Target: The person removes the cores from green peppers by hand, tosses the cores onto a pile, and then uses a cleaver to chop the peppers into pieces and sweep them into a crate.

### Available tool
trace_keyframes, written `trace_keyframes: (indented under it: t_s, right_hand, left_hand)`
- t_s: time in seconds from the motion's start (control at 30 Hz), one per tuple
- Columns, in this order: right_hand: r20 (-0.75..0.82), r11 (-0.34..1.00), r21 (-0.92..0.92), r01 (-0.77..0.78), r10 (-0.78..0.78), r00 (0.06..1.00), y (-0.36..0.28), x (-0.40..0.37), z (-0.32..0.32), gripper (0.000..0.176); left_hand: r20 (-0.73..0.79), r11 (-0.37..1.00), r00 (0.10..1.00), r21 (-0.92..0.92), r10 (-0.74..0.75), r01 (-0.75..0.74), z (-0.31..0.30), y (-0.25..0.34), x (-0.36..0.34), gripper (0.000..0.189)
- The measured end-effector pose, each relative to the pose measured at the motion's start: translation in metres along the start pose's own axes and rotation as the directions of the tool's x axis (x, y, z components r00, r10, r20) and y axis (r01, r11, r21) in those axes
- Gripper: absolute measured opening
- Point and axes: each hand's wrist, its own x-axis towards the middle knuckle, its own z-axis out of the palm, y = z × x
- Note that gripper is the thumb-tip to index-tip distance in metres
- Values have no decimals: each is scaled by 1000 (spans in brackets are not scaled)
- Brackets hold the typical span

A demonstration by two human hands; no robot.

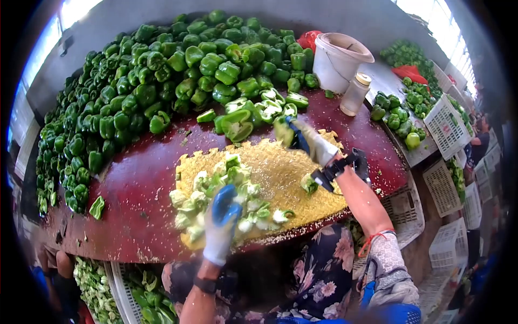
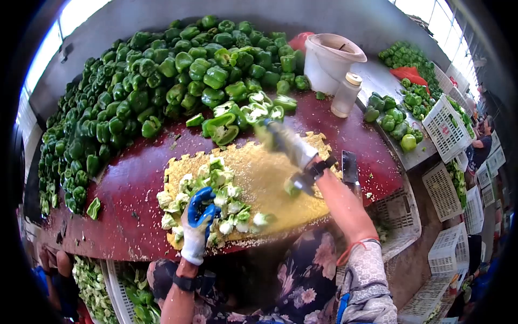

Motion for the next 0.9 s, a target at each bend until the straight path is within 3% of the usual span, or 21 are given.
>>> trace_keyframes:
  t_s: [0.03, 0.07, 0.1, 0.13, 0.2, 0.23, 0.27, 0.33, 0.37, 0.4, 0.43, 0.47, 0.53, 0.57, 0.67, 0.7, 0.73, 0.77, 0.8, 0.87, 0.9]
  right_hand:
    - [489, 860, 134, -492, 375, 788, 20, 6, 3, 26]
    - [267, 937, 19, -349, 331, 905, 41, -2, 1, 33]
    - [147, 925, -211, -317, 351, 925, 64, -7, 9, 37]
    - [33, 852, -436, -291, 339, 940, 85, -13, 22, 42]
    - [-154, 676, -652, -345, 327, 932, 112, -36, 56, 50]
    - [-17, 404, -905, -132, 275, 961, 120, -61, 86, 55]
    - [47, 315, -948, -36, 251, 967, 130, -79, 112, 61]
    - [-144, 255, -945, -204, 233, 962, 143, -59, 99, 63]
    - [-144, 251, -947, -203, 234, 962, 146, -45, 82, 63]
    - [-20, 231, -970, -81, 254, 967, 147, -30, 62, 65]
    - [101, 214, -976, 41, 278, 955, 150, -24, 57, 68]
    - [98, 211, -977, 38, 279, 955, 152, -20, 51, 68]
    - [71, -73, -994, 82, 145, 987, 159, -14, 48, 75]
    - [83, -145, -986, 88, 34, 996, 167, -12, 40, 81]
    - [108, -116, -986, 120, 105, 989, 174, -15, 42, 77]
    - [186, -219, -954, 206, 108, 976, 176, -15, 36, 70]
    - [182, -211, -956, 203, 114, 977, 177, -14, 30, 70]
    - [135, -189, -970, 153, 103, 985, 178, -15, 24, 69]
    - [88, -170, -980, 103, 93, 992, 179, -17, 23, 68]
    - [123, -213, -967, 140, 89, 988, 179, -12, 11, 68]
    - [59, -154, -986, 71, 81, 995, 178, -16, 18, 68]
  left_hand:
    - [3, 994, 1000, 110, 23, -23, 4, 10, 0, 55]
    - [2, 975, 999, 218, 42, -41, 7, 19, 1, 58]
    - [19, 884, 966, 400, 258, -244, 5, 13, 5, 61]
    - [17, 845, 967, 482, 256, -232, 6, 24, 4, 63]
    - [24, 862, 974, 461, 223, -209, 9, 46, 0, 68]
    - [105, 724, 920, 586, 377, -364, 1, 36, 4, 73]
    - [126, 736, 927, 574, 353, -358, -2, 37, 3, 75]
    - [95, 806, 987, 570, 128, -159, -15, 30, -1, 78]
    - [86, 809, 981, 556, 174, -192, -18, 32, 0, 79]
    - [76, 810, 973, 541, 220, -226, -21, 33, 4, 79]
    - [28, 798, 995, 595, 98, -95, -27, 30, 7, 80]
    - [23, 845, 994, 525, 103, -100, -36, 8, 14, 80]
    - [20, 873, 996, 479, 92, -91, -39, 6, 14, 77]
    - [16, 874, 996, 479, 89, -86, -40, 3, 13, 77]
    - [5, 882, 1000, 470, -7, 4, -40, 6, 10, 64]
    - [19, 847, 1000, 532, 13, -21, -40, 10, 11, 57]
    - [36, 806, 999, 590, 31, -46, -40, 14, 13, 50]
    - [-35, 927, 976, 308, -214, 214, -37, 17, 11, 45]
    - [-42, 909, 952, 288, -302, 301, -35, 26, 11, 44]
    - [-13, 847, 991, 518, -133, 120, -32, 23, 13, 44]
    - [-22, 845, 990, 519, -138, 129, -33, 13, 14, 44]
